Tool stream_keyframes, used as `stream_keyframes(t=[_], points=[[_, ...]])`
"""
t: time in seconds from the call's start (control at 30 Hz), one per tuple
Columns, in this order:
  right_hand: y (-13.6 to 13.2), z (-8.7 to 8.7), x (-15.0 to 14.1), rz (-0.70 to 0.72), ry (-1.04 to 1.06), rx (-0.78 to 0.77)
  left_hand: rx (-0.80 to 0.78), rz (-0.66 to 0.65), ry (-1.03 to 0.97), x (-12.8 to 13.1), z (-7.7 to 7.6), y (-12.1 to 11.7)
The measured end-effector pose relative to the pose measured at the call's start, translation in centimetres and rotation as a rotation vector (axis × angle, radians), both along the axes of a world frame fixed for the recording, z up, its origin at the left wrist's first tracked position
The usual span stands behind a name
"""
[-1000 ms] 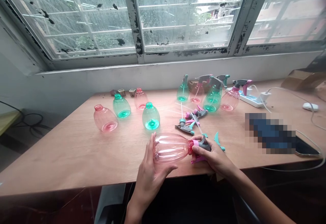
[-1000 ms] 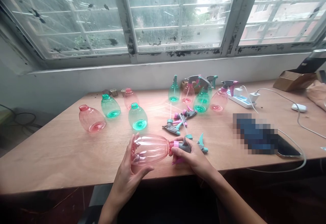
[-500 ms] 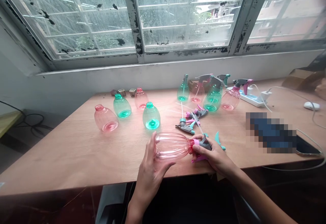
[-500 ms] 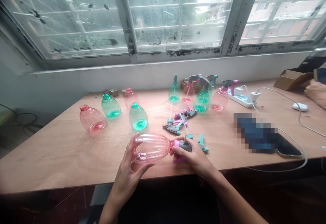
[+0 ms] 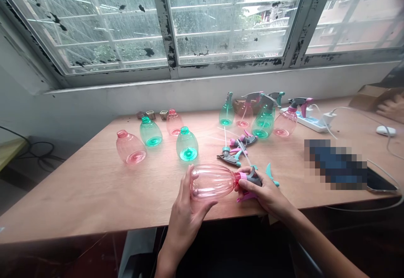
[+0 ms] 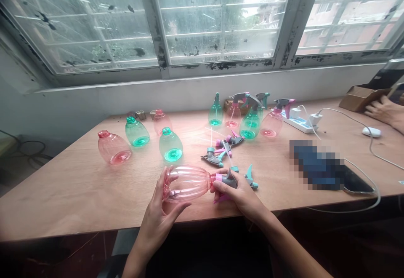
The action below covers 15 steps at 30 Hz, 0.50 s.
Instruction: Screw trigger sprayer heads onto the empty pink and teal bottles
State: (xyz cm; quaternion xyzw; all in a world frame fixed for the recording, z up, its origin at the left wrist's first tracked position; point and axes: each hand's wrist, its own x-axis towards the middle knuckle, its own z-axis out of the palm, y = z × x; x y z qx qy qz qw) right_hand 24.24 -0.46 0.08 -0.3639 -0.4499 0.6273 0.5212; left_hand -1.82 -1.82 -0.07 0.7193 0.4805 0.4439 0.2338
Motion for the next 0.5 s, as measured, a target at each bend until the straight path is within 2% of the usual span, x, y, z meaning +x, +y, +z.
stream_keyframes(t=[0.5], points=[[0.05,-0.40,0.18,0.014,0.029,0.005,-0.029,0.014,0.008,0.11,0.36,-0.09]])
